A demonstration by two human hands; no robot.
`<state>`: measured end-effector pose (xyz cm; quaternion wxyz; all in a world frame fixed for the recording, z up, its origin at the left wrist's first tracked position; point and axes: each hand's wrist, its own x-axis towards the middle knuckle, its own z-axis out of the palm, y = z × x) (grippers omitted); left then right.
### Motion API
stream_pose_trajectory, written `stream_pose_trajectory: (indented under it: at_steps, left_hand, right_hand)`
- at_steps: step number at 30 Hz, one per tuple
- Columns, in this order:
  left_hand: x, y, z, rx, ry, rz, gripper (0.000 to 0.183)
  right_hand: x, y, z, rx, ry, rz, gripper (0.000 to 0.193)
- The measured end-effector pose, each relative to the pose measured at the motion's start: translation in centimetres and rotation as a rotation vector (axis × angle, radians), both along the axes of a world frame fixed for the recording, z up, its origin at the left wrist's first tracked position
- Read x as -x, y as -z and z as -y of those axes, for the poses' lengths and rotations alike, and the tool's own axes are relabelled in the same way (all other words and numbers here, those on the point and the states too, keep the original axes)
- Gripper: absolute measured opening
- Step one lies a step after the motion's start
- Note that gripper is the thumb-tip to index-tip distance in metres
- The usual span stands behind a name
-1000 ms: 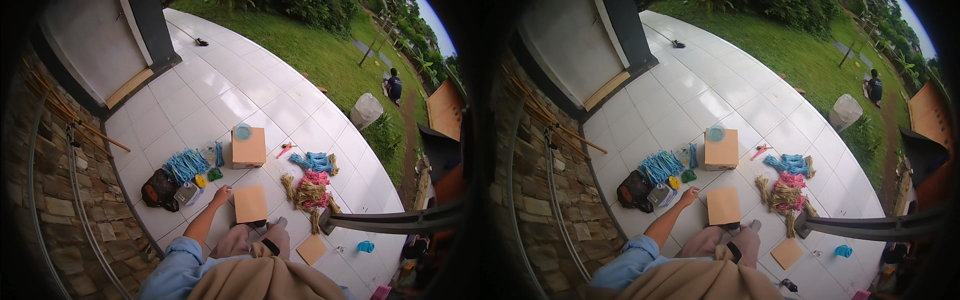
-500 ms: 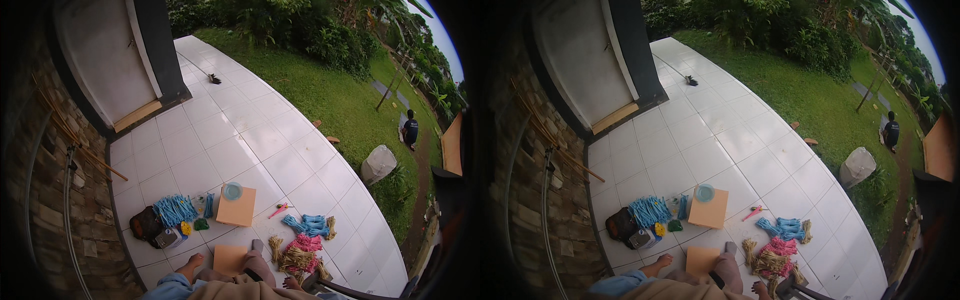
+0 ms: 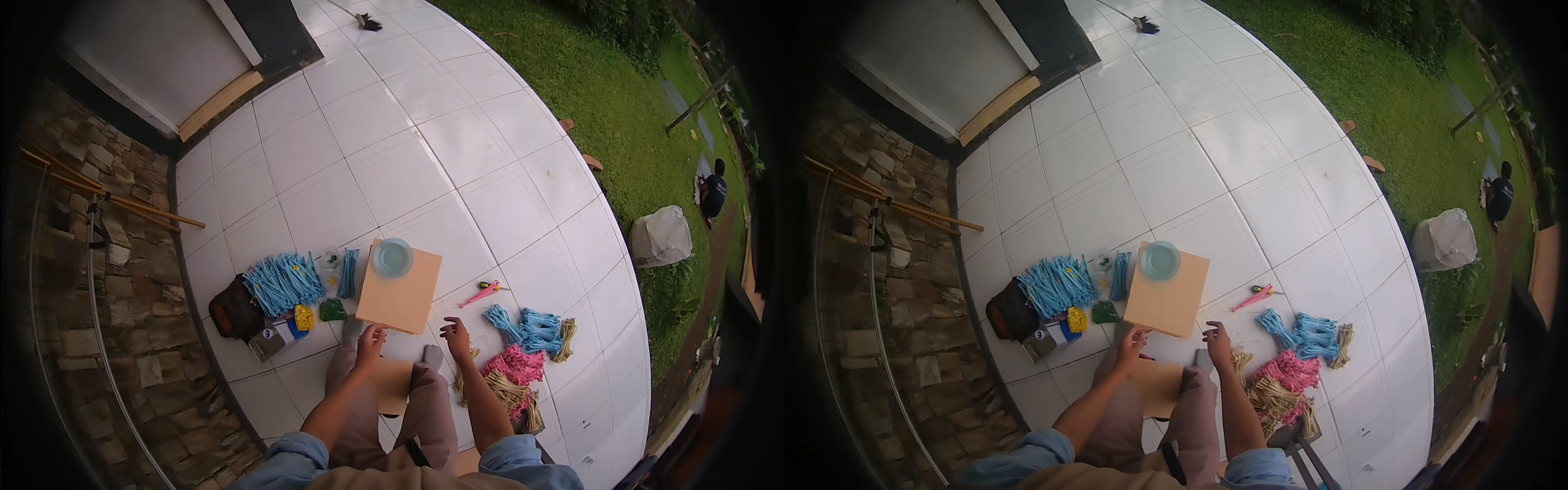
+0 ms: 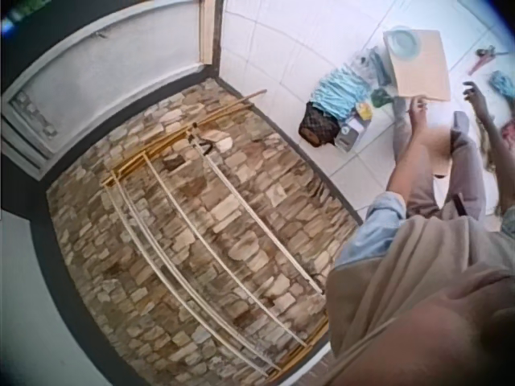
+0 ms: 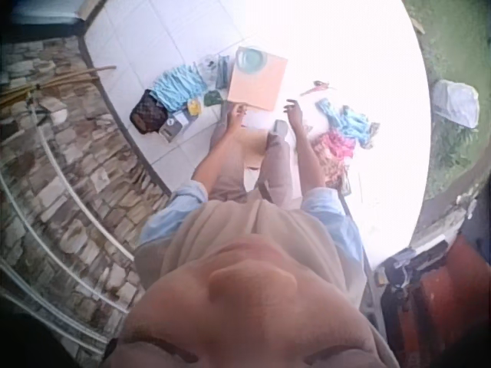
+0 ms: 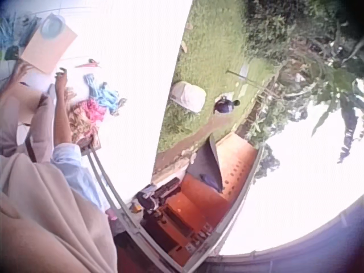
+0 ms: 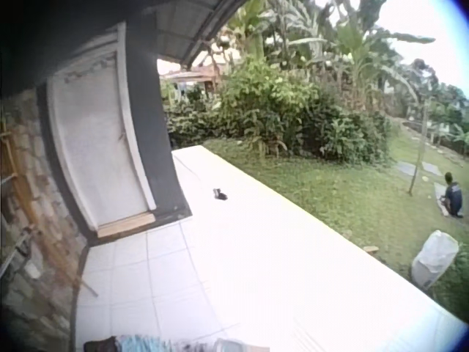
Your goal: The person prepares small yellow and green floral components by dipping them in a bowl of liquid and arranging them on a flat board, and also handles blue strap components.
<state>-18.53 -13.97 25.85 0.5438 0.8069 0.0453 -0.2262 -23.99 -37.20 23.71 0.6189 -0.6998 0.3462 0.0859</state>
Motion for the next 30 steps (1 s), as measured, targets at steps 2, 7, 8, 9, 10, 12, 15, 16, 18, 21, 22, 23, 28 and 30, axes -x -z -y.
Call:
stream_pose_trajectory:
  at_steps: [2,7,8,9,10,12,15,16,18,21,22,23,28,30]
  left_hand:
    - [-4.0,2.9,2.7,0.098,-0.164,0.178,0.011]
    - [-13.7,10.3,4.0,0.682,-0.658,0.087,0.013]
    - [-14.9,10.7,3.6,0.771,-0.698,0.06,0.012]
    - [-15.3,11.2,2.6,0.756,-0.7,0.053,0.012]
    - [-15.7,11.5,2.0,0.745,-0.65,0.075,0.016]
    - [-16.6,11.6,1.5,0.727,-0.604,0.105,0.019]
    - [-17.5,11.0,2.7,0.988,-0.702,0.039,0.02]
    - [-17.5,10.8,2.9,1.077,-0.679,-0.007,0.019]
    - [-17.4,10.1,2.3,1.184,-0.624,-0.037,0.019]
    - [-16.5,9.3,0.0,1.462,-0.703,-0.331,0.017]
    - [-16.3,9.1,-0.6,1.472,-0.694,-0.314,0.017]
    - [-16.0,8.7,-1.1,1.486,-0.714,-0.33,0.016]
    - [-14.8,7.9,-3.4,1.501,-0.628,-0.369,0.01]
    - [-14.9,7.0,-4.1,1.216,-0.621,-0.316,0.008]
  right_hand:
    - [-2.9,3.5,-2.6,-0.006,0.127,0.145,0.023]
    - [-8.9,11.3,-2.8,0.12,0.424,0.375,0.02]
    - [-9.8,12.6,-2.0,0.144,0.425,0.43,0.02]
    - [-10.8,13.2,-1.8,0.164,0.444,0.455,0.019]
    - [-11.4,14.1,-1.3,0.203,0.441,0.485,0.019]
    - [-13.0,13.7,-0.7,0.206,0.392,0.483,0.018]
    - [-14.7,13.4,0.2,0.308,0.298,0.56,0.018]
    - [-14.9,13.5,0.1,0.362,0.29,0.564,0.018]
    - [-15.2,13.4,0.1,0.439,0.259,0.594,0.018]
    - [-14.6,11.6,-0.4,0.493,0.104,0.528,0.021]
    - [-14.5,11.3,-0.7,0.494,0.103,0.548,0.021]
    - [-14.2,11.0,-0.8,0.607,0.039,0.537,0.023]
    - [-12.6,12.0,-0.6,0.81,-0.051,0.376,0.046]
    - [-12.5,13.5,-0.6,0.638,-0.024,0.342,0.057]
